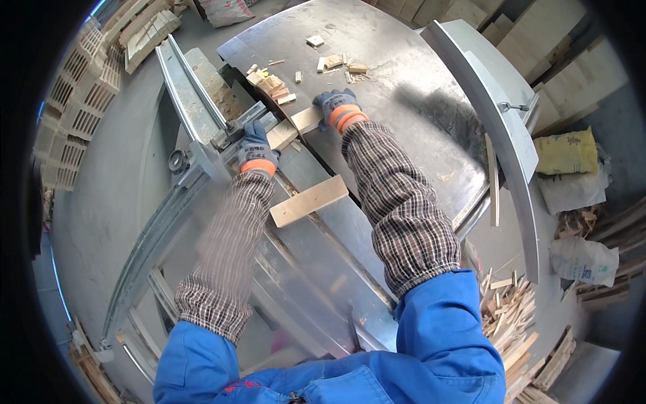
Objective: The person repeatedly picks up wooden planks, positions them on a table saw, and cuts them into smaller pieces. The cut pieces are then stacked on a nearby pile. The person wears gloves and a blue jacket while operating the saw.
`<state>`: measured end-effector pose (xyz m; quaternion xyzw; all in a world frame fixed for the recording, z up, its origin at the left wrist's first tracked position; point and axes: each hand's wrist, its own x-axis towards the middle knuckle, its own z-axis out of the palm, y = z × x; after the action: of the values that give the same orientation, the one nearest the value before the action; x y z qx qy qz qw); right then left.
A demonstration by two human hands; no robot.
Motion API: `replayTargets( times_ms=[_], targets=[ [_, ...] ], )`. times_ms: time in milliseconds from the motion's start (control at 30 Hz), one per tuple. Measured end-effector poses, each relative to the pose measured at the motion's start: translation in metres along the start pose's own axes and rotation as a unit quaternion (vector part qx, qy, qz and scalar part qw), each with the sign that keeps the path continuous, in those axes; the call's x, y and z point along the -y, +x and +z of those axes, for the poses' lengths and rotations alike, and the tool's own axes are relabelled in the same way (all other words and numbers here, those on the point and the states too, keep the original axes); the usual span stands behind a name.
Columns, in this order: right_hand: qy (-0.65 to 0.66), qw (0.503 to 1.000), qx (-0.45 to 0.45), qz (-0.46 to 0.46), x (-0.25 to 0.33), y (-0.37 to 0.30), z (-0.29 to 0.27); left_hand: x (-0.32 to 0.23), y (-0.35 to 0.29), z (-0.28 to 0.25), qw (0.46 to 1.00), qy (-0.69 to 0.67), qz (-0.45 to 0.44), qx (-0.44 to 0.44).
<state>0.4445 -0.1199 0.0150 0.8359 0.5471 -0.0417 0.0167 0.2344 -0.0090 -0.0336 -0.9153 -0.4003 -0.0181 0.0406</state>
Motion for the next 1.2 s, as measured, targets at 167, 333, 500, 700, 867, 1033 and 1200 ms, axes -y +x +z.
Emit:
replayTargets(
  times_ms=[167,333,500,700,867,1033,1200],
  targets=[
    [0.100,0.985,-0.011,0.140,-0.009,-0.053,0.006,0.001,0.000,-0.002,0.996,0.056,0.002,0.069],
    [0.479,0.838,0.016,0.261,-0.047,-0.132,0.035,0.001,0.002,-0.008,0.984,0.124,0.060,0.110],
    [0.682,0.672,-0.016,0.289,-0.058,-0.242,0.047,0.011,0.006,0.008,0.985,0.130,0.064,0.096],
    [0.670,0.641,-0.074,0.368,-0.079,-0.405,0.070,0.019,0.012,0.021,0.993,0.096,0.062,0.028],
    [0.601,0.562,-0.133,0.552,-0.110,-0.556,0.124,0.007,0.009,0.004,0.989,0.119,0.084,0.021],
    [0.510,0.590,0.049,0.624,-0.113,-0.612,0.151,-0.001,0.008,-0.012,0.978,0.169,0.110,0.051],
    [0.345,0.705,0.014,0.620,-0.131,-0.655,0.237,-0.013,0.017,0.011,0.975,0.123,0.180,0.052]
  ],
)
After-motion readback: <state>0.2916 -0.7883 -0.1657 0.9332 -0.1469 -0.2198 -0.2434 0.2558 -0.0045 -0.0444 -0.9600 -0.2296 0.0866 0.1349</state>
